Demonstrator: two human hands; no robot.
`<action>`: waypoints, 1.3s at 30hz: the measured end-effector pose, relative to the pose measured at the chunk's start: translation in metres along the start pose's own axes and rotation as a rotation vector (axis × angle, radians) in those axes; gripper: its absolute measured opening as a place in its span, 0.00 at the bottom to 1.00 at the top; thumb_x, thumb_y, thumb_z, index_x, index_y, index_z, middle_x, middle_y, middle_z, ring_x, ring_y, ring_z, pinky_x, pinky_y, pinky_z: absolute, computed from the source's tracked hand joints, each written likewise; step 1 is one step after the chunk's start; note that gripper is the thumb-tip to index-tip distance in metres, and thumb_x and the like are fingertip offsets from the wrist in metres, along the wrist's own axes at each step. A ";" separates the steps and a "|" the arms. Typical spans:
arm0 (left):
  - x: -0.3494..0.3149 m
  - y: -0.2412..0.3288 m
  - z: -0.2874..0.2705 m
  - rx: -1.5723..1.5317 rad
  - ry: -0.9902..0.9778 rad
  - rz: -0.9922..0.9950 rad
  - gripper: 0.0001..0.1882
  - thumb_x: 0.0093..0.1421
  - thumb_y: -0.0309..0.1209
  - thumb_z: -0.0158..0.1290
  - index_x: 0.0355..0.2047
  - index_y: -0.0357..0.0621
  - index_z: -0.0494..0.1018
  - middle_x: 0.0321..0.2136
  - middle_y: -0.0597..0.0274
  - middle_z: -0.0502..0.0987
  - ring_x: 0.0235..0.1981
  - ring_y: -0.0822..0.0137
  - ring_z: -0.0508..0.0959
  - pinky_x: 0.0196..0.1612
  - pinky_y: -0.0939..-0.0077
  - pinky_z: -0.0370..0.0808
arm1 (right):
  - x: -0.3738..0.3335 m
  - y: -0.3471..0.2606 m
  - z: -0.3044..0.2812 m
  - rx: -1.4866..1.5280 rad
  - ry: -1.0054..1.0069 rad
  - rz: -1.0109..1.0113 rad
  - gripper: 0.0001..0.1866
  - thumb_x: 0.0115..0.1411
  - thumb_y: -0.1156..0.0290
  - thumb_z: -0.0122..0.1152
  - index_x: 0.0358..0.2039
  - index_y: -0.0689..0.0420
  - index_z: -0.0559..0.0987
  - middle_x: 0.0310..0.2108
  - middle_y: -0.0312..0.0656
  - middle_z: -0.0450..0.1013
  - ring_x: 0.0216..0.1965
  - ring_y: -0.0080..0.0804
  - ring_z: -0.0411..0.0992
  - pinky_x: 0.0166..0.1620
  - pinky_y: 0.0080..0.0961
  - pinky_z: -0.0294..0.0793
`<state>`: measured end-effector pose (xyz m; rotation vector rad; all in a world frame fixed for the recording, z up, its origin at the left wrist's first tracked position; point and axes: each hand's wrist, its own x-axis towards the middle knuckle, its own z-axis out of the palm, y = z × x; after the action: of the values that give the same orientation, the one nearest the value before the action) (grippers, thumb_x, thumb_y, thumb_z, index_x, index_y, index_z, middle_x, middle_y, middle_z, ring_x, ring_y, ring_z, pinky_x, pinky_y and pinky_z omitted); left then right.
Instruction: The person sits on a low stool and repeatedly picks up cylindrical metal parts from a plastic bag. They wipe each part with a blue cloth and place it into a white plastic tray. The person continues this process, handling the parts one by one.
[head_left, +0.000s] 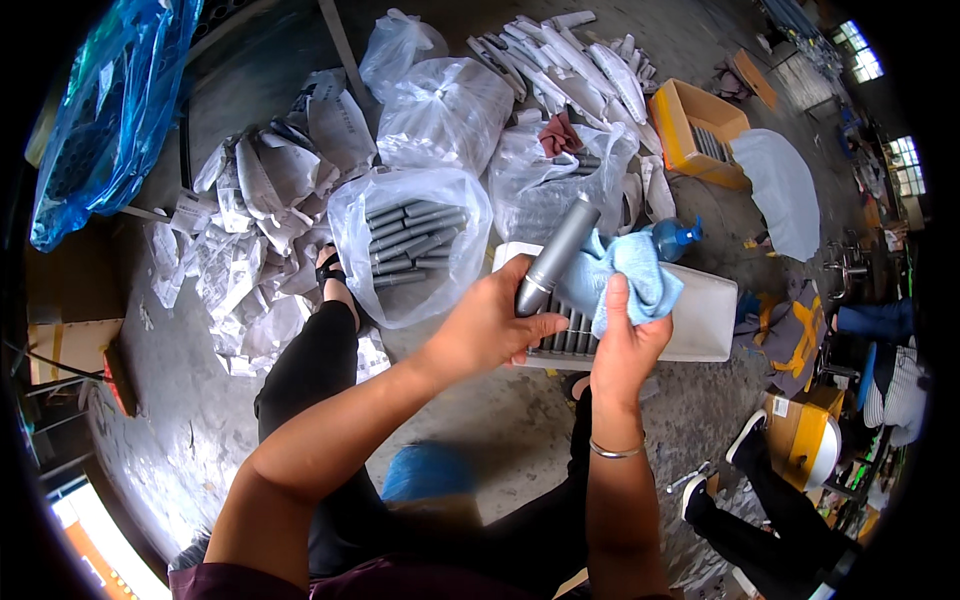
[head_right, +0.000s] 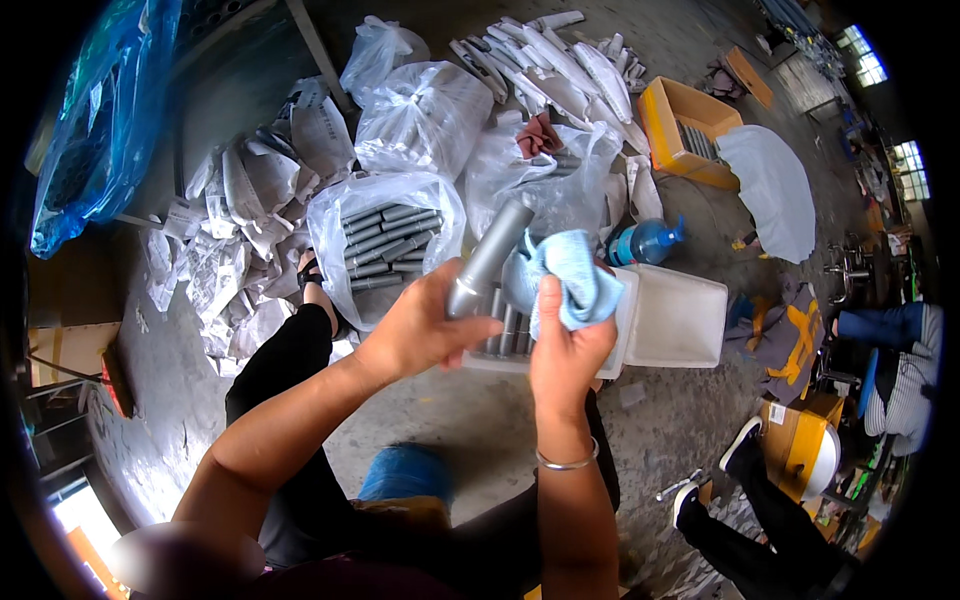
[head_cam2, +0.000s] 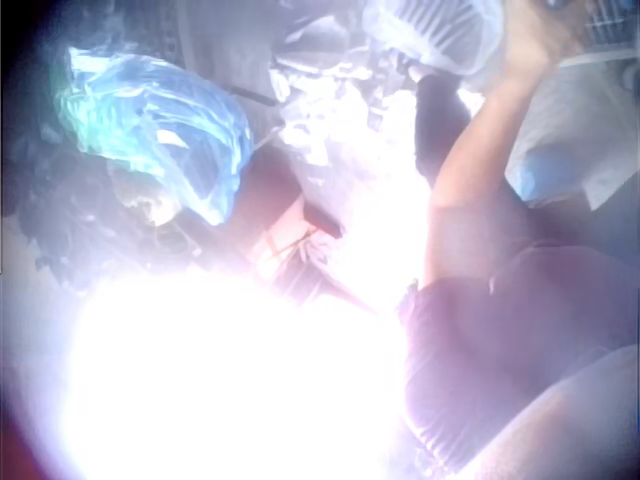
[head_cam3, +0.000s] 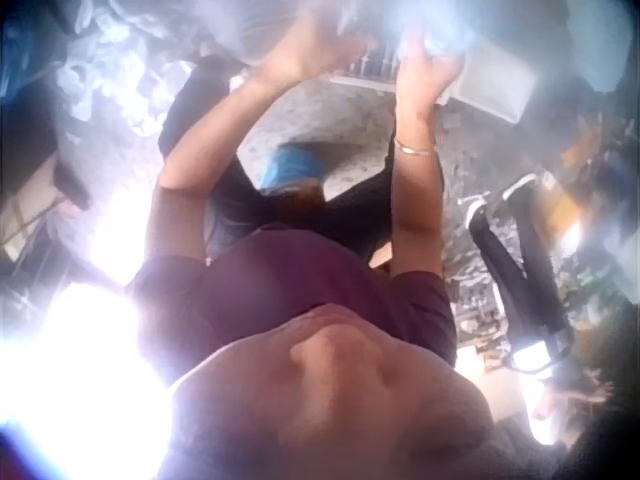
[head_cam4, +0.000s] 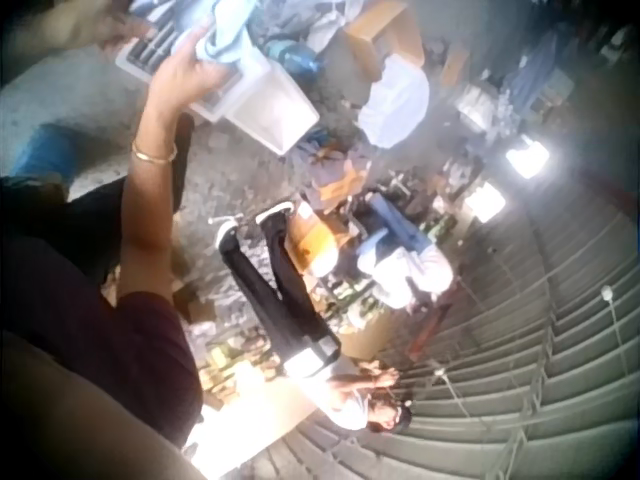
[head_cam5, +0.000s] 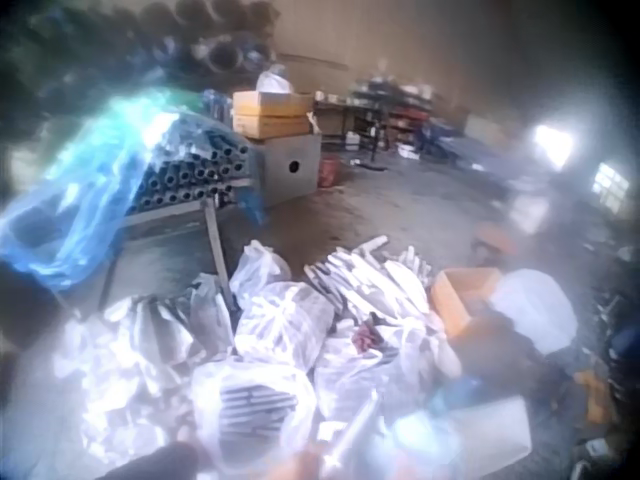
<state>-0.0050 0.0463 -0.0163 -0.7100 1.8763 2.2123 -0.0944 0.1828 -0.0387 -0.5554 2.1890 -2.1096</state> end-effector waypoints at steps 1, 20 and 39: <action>-0.002 0.005 0.003 0.095 0.032 -0.006 0.22 0.53 0.30 0.61 0.44 0.35 0.65 0.18 0.57 0.72 0.19 0.70 0.75 0.20 0.76 0.72 | 0.000 -0.002 0.003 -0.121 0.000 -0.120 0.13 0.59 0.75 0.59 0.43 0.65 0.72 0.45 0.40 0.69 0.42 0.26 0.68 0.46 0.23 0.67; -0.002 -0.023 0.017 0.365 0.293 0.320 0.16 0.51 0.28 0.58 0.36 0.33 0.67 0.21 0.42 0.73 0.23 0.45 0.75 0.28 0.61 0.71 | -0.008 -0.009 0.007 -0.402 -0.289 -0.430 0.10 0.50 0.85 0.53 0.35 0.66 0.77 0.33 0.46 0.72 0.34 0.40 0.73 0.37 0.30 0.72; -0.014 -0.017 0.020 0.407 0.242 0.256 0.17 0.52 0.29 0.57 0.39 0.33 0.67 0.22 0.43 0.73 0.23 0.50 0.75 0.30 0.64 0.71 | 0.011 -0.013 -0.003 -0.437 -0.228 -0.446 0.14 0.44 0.86 0.58 0.35 0.64 0.77 0.32 0.46 0.71 0.30 0.44 0.74 0.34 0.30 0.74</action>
<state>0.0092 0.0718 -0.0231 -0.7184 2.5626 1.8369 -0.1029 0.1824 -0.0231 -1.3514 2.5701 -1.5901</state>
